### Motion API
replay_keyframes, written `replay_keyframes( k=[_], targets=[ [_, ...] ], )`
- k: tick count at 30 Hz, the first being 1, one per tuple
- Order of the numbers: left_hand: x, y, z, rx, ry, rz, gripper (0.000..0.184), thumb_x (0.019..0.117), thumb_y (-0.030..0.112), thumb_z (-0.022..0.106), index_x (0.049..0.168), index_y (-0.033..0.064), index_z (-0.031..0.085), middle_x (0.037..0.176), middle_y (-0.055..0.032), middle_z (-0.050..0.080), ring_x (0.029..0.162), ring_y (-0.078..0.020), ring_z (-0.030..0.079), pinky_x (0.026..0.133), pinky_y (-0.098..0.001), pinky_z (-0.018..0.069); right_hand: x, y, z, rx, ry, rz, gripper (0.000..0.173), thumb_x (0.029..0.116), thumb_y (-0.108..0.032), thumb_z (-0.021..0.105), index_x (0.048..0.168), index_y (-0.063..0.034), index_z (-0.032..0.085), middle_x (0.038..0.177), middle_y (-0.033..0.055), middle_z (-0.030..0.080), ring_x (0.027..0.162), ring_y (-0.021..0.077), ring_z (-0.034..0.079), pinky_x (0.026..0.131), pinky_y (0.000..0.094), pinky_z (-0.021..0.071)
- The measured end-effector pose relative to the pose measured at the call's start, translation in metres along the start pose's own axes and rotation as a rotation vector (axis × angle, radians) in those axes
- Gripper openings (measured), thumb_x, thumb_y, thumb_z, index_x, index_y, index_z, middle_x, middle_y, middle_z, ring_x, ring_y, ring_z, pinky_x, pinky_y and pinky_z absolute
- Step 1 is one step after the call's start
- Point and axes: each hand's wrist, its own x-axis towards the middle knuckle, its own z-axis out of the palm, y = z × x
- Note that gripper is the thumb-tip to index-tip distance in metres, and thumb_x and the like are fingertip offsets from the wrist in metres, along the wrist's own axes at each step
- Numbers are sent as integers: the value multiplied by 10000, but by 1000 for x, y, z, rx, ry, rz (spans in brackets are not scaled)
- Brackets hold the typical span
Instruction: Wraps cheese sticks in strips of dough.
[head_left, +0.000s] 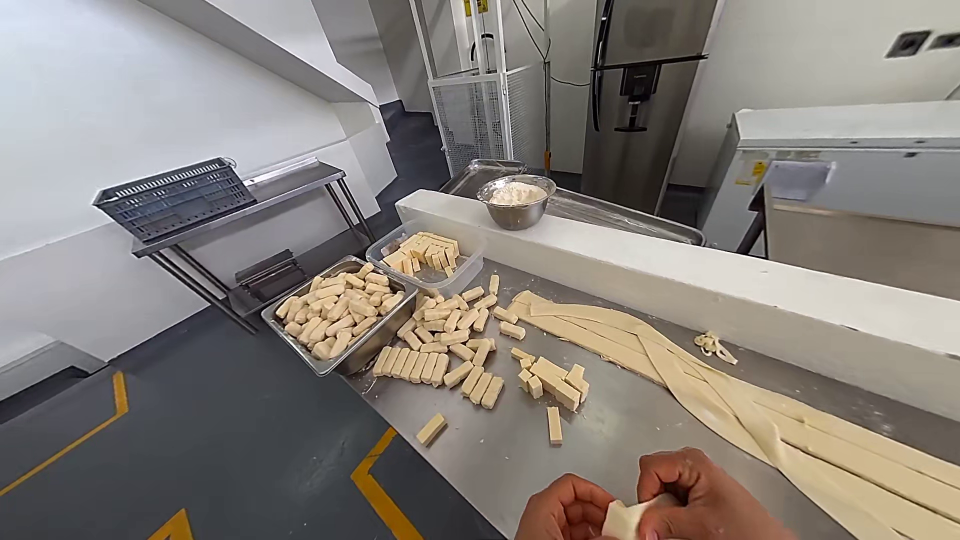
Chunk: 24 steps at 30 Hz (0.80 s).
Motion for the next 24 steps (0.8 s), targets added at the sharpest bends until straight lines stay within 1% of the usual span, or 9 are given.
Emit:
replay_keyframes(
  k=[4,6,11,13,15,19,22,23,24],
  targets=[
    [1,-4,5,120,16,26,337,835,26,766,1130,-97,660,1097,-85,635,965,-88,637,874,-263,549,2,-7,12,-60,71,-12,417,792,-398,859,633,-130,582,566,-142,465,512,-92,381,471,125,275],
    [1,-3,5,156,16,29,287,842,12,756,1105,-83,692,1046,-72,665,939,-79,654,866,-257,560,1,-8,13,-63,40,-17,439,802,-381,851,613,-113,558,568,-128,452,516,-83,370,473,136,261],
    [0,-2,1,134,41,47,306,963,-19,602,1254,-109,628,1102,-102,741,988,-86,709,932,-289,567,-1,-1,0,-83,-35,58,271,876,-292,797,794,-50,706,640,-87,586,564,-70,482,519,131,374],
    [2,-3,0,193,-14,40,330,941,18,651,1241,-119,632,1165,-145,700,1044,-117,681,938,-305,555,1,-10,6,-144,0,143,338,832,-330,826,698,-75,650,575,-104,532,521,-63,447,494,154,335],
    [4,-5,-3,199,-47,46,340,877,30,732,1183,-103,669,1146,-121,635,1041,-122,641,915,-289,558,3,-17,11,-173,-15,177,433,813,-367,838,619,-98,559,542,-113,448,504,-50,396,487,178,288],
    [5,-5,-6,79,71,46,362,920,-39,649,1276,-101,623,1101,-83,720,962,-92,700,906,-291,578,5,-6,5,-131,-110,175,264,924,-267,744,829,-24,705,632,-59,590,550,-42,476,524,167,375],
    [9,-9,-3,186,90,20,397,1060,90,431,1385,-119,520,1220,-139,688,1033,-82,665,935,-291,533,8,-11,19,-386,-39,182,321,948,-274,717,850,31,710,672,90,647,590,147,591,585,332,475],
    [12,-13,-2,217,70,-11,434,1093,158,335,1368,-119,525,1213,-142,675,1059,-94,646,957,-310,517,10,-15,30,-479,-39,148,330,952,-256,709,862,61,723,714,164,682,640,261,662,632,441,529],
    [18,-20,0,218,76,-66,462,1114,217,250,1243,-86,575,1079,-81,661,988,-74,624,921,-308,513,12,-18,42,-559,-65,116,321,966,-223,685,870,82,723,765,221,702,707,357,706,682,534,557]
  ],
)
